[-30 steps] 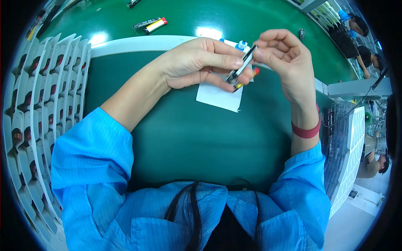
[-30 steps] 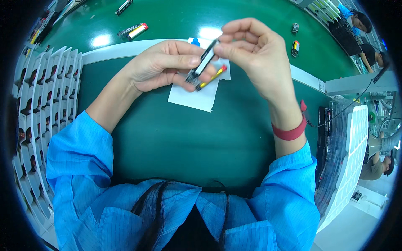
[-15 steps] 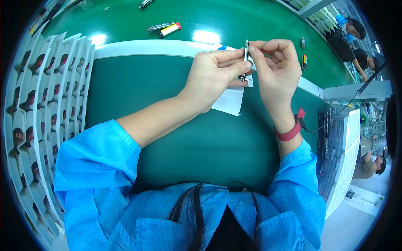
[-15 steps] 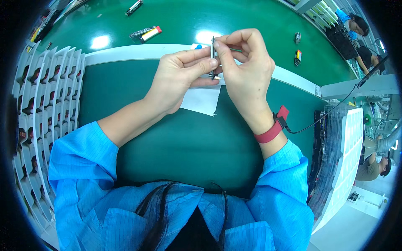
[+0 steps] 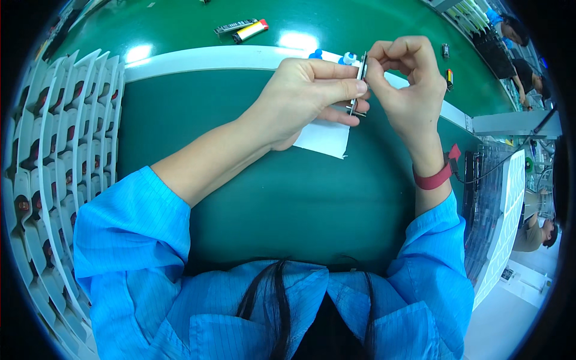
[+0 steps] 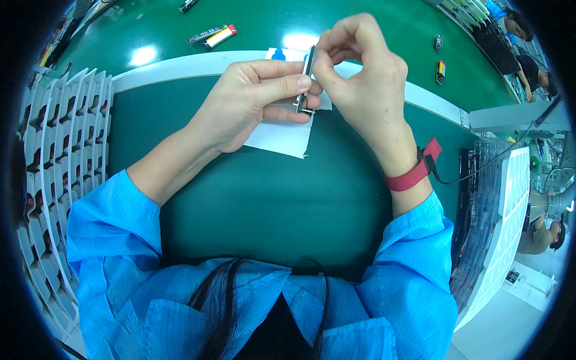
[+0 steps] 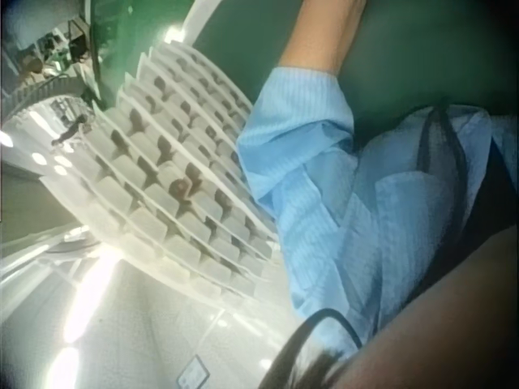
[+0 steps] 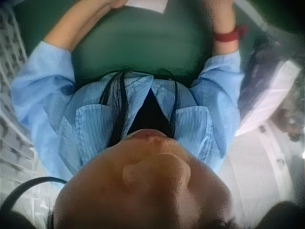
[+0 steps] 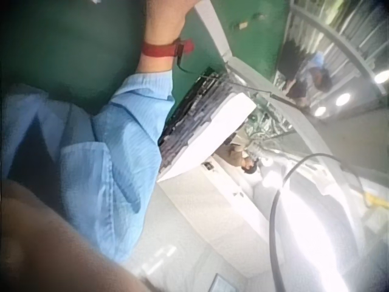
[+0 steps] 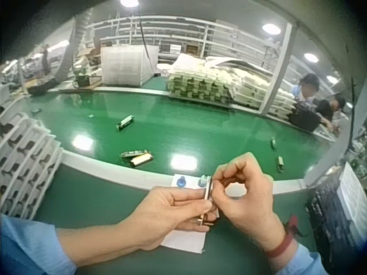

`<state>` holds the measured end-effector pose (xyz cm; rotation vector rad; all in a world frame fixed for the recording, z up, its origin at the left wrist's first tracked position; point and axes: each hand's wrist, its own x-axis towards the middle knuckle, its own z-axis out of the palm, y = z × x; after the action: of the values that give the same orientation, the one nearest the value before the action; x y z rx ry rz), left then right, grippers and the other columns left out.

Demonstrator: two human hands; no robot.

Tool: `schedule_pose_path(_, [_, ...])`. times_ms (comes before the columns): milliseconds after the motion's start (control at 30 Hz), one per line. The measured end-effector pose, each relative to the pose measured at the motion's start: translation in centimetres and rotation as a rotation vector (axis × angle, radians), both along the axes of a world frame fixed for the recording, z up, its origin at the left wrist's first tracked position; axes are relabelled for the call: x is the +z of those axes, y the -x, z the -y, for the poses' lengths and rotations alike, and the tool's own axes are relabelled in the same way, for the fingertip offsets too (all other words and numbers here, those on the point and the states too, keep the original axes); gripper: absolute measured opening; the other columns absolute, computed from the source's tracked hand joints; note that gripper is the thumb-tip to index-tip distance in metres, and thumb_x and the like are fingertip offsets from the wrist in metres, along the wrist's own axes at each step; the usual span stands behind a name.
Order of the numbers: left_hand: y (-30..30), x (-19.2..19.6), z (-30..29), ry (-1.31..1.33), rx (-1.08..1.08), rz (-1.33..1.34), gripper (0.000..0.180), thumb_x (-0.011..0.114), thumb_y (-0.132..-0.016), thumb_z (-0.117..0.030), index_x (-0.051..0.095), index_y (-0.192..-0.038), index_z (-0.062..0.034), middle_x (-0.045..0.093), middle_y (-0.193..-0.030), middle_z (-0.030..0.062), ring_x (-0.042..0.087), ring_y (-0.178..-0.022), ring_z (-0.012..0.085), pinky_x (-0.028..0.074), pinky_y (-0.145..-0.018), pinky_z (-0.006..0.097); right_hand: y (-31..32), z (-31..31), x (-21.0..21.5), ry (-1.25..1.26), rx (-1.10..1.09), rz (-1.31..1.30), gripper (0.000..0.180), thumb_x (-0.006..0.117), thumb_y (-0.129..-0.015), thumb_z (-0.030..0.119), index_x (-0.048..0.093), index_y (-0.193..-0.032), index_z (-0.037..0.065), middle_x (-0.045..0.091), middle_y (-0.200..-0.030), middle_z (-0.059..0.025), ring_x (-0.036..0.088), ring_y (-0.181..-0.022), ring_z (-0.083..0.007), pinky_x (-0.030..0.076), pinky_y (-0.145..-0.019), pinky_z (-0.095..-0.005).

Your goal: The person assembles small electronic components by hand, inserting batteries into plastic casings at a factory workbench.

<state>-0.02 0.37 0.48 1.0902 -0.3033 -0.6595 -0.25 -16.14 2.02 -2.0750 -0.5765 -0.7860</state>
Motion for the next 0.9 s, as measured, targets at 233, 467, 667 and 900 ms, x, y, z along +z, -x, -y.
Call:
schedule_pose_path(233, [-0.6,0.7,-0.7,0.101,-0.177,-0.169,0.028,0.050,-0.089,-0.018,0.056,-0.105,0.0035,0.063,-0.092,0.0114,0.063,-0.083,0.0174,0.054,-0.073,0.028,0.0,1.1,0.5,0.215,0.053,0.263,0.022,0.062,-0.061,-0.010,0.049,-0.073,0.004,0.058,-0.067,-0.0047,0.060,-0.062,-0.0164,0.048,-0.055,-0.0246])
schedule_pose_path(467, [-1.3,0.3,-1.0,0.169,-0.207,-0.176,0.028,0.046,-0.091,-0.017,0.055,-0.105,0.0060,0.062,-0.094,0.0129,0.063,-0.084,0.0175,0.055,-0.075,0.026,-0.2,1.3,0.6,0.324,0.086,0.434,0.027,0.063,-0.056,-0.012,0.048,-0.071,0.005,0.058,-0.066,-0.0053,0.059,-0.061,-0.0184,0.048,-0.055,-0.0250])
schedule_pose_path(667, [-2.3,-0.1,-1.5,0.190,-0.209,-0.171,0.032,0.047,-0.090,-0.017,0.050,-0.112,0.0053,0.059,-0.100,0.0135,0.061,-0.089,0.0178,0.055,-0.076,0.027,-1.2,6.5,1.2,-0.380,0.457,-0.408,0.018,0.055,-0.078,-0.004,0.046,-0.091,0.004,0.058,-0.089,-0.0085,0.055,-0.081,-0.0109,0.045,-0.070,-0.0240])
schedule_pose_path(900, [-2.6,0.2,-2.0,0.265,-0.326,-0.111,0.034,0.050,-0.087,-0.014,0.048,-0.117,0.0040,0.059,-0.101,0.0115,0.061,-0.091,0.0171,0.054,-0.078,0.029,-0.4,3.9,0.6,-0.696,0.376,-0.982,0.038,0.058,-0.083,0.010,0.047,-0.118,0.000,0.060,-0.103,-0.0121,0.057,-0.091,-0.0128,0.046,-0.073,-0.0250])
